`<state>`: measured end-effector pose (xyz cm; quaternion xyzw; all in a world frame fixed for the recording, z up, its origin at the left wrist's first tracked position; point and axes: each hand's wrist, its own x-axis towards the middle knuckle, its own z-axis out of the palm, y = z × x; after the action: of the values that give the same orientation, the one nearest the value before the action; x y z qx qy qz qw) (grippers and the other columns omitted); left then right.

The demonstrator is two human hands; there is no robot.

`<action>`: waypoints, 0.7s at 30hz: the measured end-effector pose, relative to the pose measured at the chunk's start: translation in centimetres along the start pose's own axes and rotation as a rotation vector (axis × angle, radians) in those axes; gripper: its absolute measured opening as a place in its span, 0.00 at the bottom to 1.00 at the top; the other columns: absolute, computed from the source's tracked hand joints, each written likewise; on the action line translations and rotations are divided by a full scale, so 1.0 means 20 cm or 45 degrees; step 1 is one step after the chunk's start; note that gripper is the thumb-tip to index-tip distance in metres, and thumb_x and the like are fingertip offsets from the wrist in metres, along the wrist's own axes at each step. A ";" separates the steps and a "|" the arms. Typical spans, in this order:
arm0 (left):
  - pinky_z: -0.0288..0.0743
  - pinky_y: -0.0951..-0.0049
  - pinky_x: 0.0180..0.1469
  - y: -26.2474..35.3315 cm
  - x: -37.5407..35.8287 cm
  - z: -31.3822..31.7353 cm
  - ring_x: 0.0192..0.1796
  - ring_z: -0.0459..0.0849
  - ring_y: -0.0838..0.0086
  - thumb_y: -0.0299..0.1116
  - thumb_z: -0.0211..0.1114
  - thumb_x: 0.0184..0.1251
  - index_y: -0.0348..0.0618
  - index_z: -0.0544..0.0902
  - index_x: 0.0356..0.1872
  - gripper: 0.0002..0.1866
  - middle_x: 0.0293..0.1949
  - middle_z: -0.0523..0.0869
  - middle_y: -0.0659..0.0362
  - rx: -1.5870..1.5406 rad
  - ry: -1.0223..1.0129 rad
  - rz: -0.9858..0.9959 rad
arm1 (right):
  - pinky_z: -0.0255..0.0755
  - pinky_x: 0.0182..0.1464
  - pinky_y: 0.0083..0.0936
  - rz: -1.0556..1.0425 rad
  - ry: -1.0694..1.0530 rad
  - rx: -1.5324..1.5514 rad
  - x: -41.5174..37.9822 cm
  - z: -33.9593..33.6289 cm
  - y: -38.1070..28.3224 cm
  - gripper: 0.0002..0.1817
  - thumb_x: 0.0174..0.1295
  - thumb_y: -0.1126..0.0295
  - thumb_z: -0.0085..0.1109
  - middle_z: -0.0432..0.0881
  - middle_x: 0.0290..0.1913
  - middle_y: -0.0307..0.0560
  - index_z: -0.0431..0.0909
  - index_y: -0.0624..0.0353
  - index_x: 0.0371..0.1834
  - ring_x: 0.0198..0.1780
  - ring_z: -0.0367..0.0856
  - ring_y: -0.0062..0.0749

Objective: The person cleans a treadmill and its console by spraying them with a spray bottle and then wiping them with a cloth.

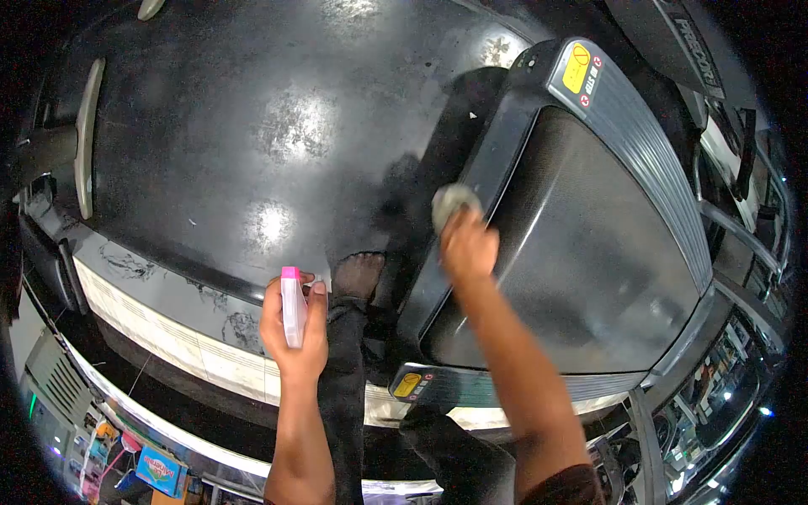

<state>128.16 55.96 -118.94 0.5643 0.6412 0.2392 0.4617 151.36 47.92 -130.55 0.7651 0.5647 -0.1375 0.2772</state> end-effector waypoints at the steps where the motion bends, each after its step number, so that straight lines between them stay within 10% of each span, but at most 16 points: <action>1: 0.73 0.79 0.42 0.02 0.00 0.00 0.38 0.79 0.81 0.26 0.69 0.66 0.38 0.81 0.44 0.09 0.37 0.84 0.61 0.001 -0.006 -0.029 | 0.76 0.32 0.34 -0.070 0.023 0.010 -0.15 0.06 -0.09 0.18 0.66 0.68 0.50 0.81 0.44 0.52 0.77 0.64 0.56 0.35 0.85 0.36; 10: 0.75 0.75 0.42 0.01 -0.03 0.03 0.38 0.81 0.75 0.24 0.70 0.64 0.36 0.81 0.44 0.10 0.40 0.84 0.56 -0.018 -0.076 -0.095 | 0.82 0.39 0.39 -0.176 -0.565 0.602 -0.41 -0.18 -0.16 0.26 0.55 0.65 0.64 0.79 0.49 0.51 0.76 0.57 0.59 0.45 0.85 0.44; 12: 0.76 0.73 0.43 0.01 -0.04 0.03 0.38 0.83 0.72 0.23 0.70 0.63 0.35 0.80 0.44 0.10 0.40 0.84 0.53 -0.031 -0.080 -0.138 | 0.82 0.46 0.39 -0.081 -0.279 0.528 -0.20 -0.28 0.01 0.31 0.53 0.63 0.70 0.78 0.50 0.50 0.72 0.53 0.62 0.49 0.84 0.45; 14: 0.76 0.73 0.43 0.01 -0.04 0.03 0.38 0.83 0.72 0.23 0.70 0.63 0.36 0.80 0.44 0.10 0.40 0.84 0.54 -0.042 -0.094 -0.154 | 0.83 0.42 0.38 -0.025 0.230 0.538 0.00 -0.29 0.17 0.29 0.55 0.63 0.68 0.78 0.48 0.50 0.73 0.58 0.60 0.45 0.84 0.46; 21: 0.72 0.79 0.38 0.01 -0.03 0.06 0.35 0.77 0.83 0.25 0.70 0.65 0.39 0.81 0.44 0.09 0.35 0.83 0.63 0.024 -0.095 -0.097 | 0.73 0.43 0.43 -0.184 -0.111 0.224 -0.42 0.14 -0.23 0.20 0.65 0.64 0.49 0.84 0.39 0.49 0.76 0.64 0.55 0.34 0.86 0.41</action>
<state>129.28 55.14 -119.14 0.5523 0.6467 0.1944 0.4887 144.69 40.68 -129.62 0.7370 0.5916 -0.2392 0.2226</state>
